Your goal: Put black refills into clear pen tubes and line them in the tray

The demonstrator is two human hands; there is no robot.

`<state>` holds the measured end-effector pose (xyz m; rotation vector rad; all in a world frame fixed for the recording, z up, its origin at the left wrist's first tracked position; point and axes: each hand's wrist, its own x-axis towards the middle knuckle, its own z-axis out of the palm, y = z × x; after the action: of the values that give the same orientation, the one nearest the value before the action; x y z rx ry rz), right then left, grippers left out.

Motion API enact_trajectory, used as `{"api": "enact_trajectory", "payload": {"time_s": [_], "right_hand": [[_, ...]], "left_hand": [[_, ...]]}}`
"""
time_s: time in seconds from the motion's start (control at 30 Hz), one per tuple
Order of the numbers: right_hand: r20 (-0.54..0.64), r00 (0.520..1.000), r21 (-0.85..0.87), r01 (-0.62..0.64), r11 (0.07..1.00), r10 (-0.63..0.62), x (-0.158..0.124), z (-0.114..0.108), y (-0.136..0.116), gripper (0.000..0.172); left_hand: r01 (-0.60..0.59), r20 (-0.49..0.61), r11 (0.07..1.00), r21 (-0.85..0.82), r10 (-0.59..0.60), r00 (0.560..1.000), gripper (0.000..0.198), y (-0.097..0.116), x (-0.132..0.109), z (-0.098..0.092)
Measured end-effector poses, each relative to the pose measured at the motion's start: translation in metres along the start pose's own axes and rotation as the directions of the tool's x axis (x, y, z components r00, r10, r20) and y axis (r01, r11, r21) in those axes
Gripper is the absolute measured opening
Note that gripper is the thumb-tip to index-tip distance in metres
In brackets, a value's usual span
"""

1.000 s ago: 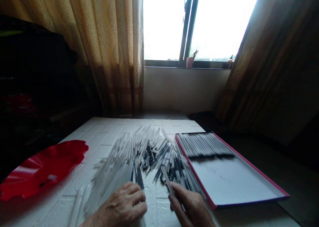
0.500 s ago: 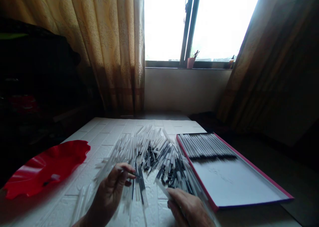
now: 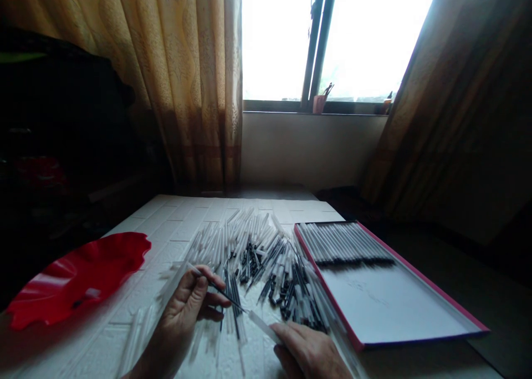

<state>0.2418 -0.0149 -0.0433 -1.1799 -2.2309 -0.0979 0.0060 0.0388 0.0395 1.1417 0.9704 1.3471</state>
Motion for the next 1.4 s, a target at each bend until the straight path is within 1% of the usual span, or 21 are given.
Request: {"api": "enact_trajectory", "payload": {"time_s": [0.1, 0.17, 0.23, 0.33, 0.4, 0.5, 0.57, 0.67, 0.8, 0.87, 0.93, 1.03, 1.13, 1.17, 1.2, 1.23, 1.27, 1.33, 1.4], "right_hand": [[-0.114, 0.993, -0.028, 0.002, 1.0, -0.005, 0.0, 0.009, 0.0, 0.024], [-0.154, 0.988, -0.031, -0.007, 0.999, 0.002, 0.0, 0.013, -0.001, 0.026], [-0.124, 0.992, -0.02, -0.01, 1.0, 0.007, 0.0, 0.011, -0.001, 0.024], [-0.022, 1.0, -0.022, 0.001, 1.0, -0.001, 0.001, 0.002, -0.003, 0.019], [0.026, 1.0, -0.036, 0.006, 0.999, -0.005, 0.002, -0.005, -0.005, 0.019], [0.053, 0.999, -0.04, 0.006, 0.999, -0.003, 0.004, -0.011, -0.008, 0.02], [0.059, 0.998, -0.019, 0.005, 1.0, -0.004, 0.005, -0.012, -0.01, 0.022], [0.046, 0.999, 0.056, -0.004, 0.998, 0.001, 0.005, -0.009, -0.012, 0.025], [0.03, 0.999, 0.148, -0.026, 0.989, 0.021, 0.001, -0.003, -0.014, 0.027], [0.039, 0.998, 0.16, -0.06, 0.985, 0.055, 0.0, -0.002, -0.016, 0.025], [0.052, 0.993, 0.179, -0.112, 0.977, 0.105, 0.001, -0.003, -0.018, 0.019], [0.053, 0.987, 0.267, -0.159, 0.951, 0.15, 0.005, -0.007, -0.022, 0.014], [0.04, 0.99, 0.351, -0.142, 0.926, 0.137, 0.007, -0.008, -0.025, 0.02], [0.044, 0.991, 0.369, -0.136, 0.92, 0.128, 0.007, -0.007, -0.026, 0.023], [0.048, 0.992, 0.383, -0.129, 0.915, 0.12, 0.007, -0.006, -0.026, 0.025], [0.05, 0.993, 0.393, -0.119, 0.912, 0.108, 0.007, -0.004, -0.027, 0.027], [0.049, 0.994, 0.399, -0.108, 0.91, 0.096, 0.007, -0.003, -0.027, 0.029], [0.041, 0.996, 0.402, -0.085, 0.912, 0.075, 0.007, -0.006, -0.026, 0.031], [0.032, 0.996, 0.383, -0.089, 0.919, 0.083, 0.009, -0.016, -0.024, 0.027]], "left_hand": [[-0.012, 0.008, 1.0, -0.009, 0.012, 1.0, 0.046, 0.002, 0.0, -0.001], [-0.008, 0.016, 1.0, -0.011, 0.008, 1.0, 0.045, 0.0, -0.001, -0.001], [0.0, 0.031, 1.0, -0.007, 0.0, 1.0, 0.044, -0.004, -0.001, -0.001], [0.007, 0.079, 1.0, 0.011, -0.008, 0.997, 0.041, -0.008, -0.003, 0.0], [0.001, 0.108, 1.0, 0.018, -0.003, 0.994, 0.038, -0.007, -0.004, 0.001], [-0.027, 0.155, 0.999, 0.038, 0.021, 0.988, 0.036, -0.004, -0.005, 0.001], [-0.04, 0.212, 0.997, 0.073, 0.023, 0.977, 0.036, -0.004, -0.006, 0.001], [-0.039, 0.301, 0.992, 0.117, 0.002, 0.954, 0.033, -0.01, -0.01, 0.001], [-0.075, 0.378, 0.982, 0.174, 0.003, 0.926, 0.025, -0.024, -0.018, -0.001], [-0.108, 0.412, 0.971, 0.214, 0.011, 0.911, 0.025, -0.029, -0.02, -0.002], [-0.139, 0.456, 0.957, 0.256, 0.007, 0.89, 0.029, -0.031, -0.021, -0.004], [-0.232, 0.541, 0.921, 0.312, 0.028, 0.84, 0.034, -0.029, -0.02, -0.004], [-0.343, 0.619, 0.889, 0.303, 0.09, 0.78, 0.025, -0.024, -0.021, -0.002], [-0.364, 0.642, 0.887, 0.283, 0.106, 0.759, 0.021, -0.023, -0.021, -0.001], [-0.371, 0.651, 0.889, 0.268, 0.116, 0.75, 0.02, -0.021, -0.022, 0.0], [-0.367, 0.65, 0.893, 0.26, 0.119, 0.751, 0.019, -0.02, -0.023, 0.001], [-0.356, 0.63, 0.897, 0.264, 0.12, 0.768, 0.02, -0.019, -0.024, 0.002], [-0.311, 0.532, 0.906, 0.287, 0.119, 0.839, 0.024, -0.017, -0.026, 0.002], [-0.227, 0.415, 0.932, 0.282, 0.095, 0.905, 0.032, -0.016, -0.026, 0.003]]}}
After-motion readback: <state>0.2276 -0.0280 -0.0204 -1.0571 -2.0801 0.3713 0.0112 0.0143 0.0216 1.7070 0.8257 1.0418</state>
